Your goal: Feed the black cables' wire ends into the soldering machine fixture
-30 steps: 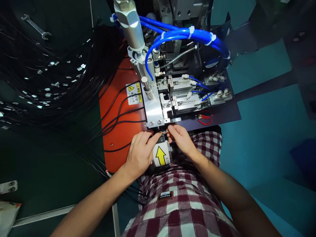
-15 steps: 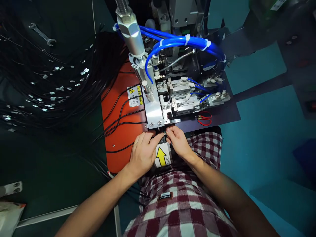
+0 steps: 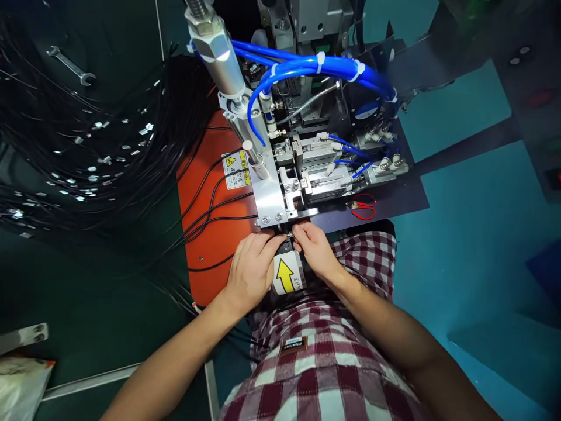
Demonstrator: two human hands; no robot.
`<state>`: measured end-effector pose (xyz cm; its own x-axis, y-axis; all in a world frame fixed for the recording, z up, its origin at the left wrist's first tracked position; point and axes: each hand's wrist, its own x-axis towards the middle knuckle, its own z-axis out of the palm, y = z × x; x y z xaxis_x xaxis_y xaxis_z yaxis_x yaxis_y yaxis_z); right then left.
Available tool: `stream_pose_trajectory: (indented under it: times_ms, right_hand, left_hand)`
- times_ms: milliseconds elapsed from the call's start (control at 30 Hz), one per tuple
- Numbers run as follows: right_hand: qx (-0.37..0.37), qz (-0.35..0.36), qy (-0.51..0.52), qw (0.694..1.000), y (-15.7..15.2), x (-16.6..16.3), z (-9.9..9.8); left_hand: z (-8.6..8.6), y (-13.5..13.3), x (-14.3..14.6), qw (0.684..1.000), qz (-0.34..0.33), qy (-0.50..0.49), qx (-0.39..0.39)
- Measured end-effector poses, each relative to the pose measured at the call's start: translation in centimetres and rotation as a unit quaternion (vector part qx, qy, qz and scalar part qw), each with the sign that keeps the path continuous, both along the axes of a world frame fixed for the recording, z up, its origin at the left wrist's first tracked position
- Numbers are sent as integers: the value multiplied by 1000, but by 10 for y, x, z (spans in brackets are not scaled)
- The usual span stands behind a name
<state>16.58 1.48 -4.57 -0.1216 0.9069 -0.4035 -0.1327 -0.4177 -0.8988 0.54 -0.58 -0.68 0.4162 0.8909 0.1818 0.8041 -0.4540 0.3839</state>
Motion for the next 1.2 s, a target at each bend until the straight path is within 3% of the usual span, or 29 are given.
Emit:
stream_pose_trajectory:
  times_ms: [167, 400, 533, 667, 900, 1033, 1200]
  right_hand:
    - [-39, 1, 59, 997, 3, -1, 1]
    - [-9, 5, 60, 998, 4, 1, -1]
    - [11, 13, 58, 998, 6, 2, 1]
    - [20, 10, 59, 998, 7, 3, 0]
    - [19, 0, 41, 999, 9, 2, -3]
    - [11, -26, 14, 1000, 6, 20, -5]
    - [-4, -93, -25, 995, -18, 65, -12]
  left_hand:
    - [-6, -3, 1, 1000, -4, 17, 14]
    - [-2, 0, 5, 999, 17, 41, -1]
    - [0, -18, -6, 996, 84, -22, -18]
    - [-3, -47, -13, 987, 159, 3, -24]
    - [-3, -50, -14, 985, 163, 32, -40]
    - [-4, -50, -16, 987, 155, 31, -23]
    - [-9, -44, -22, 989, 145, 8, -23]
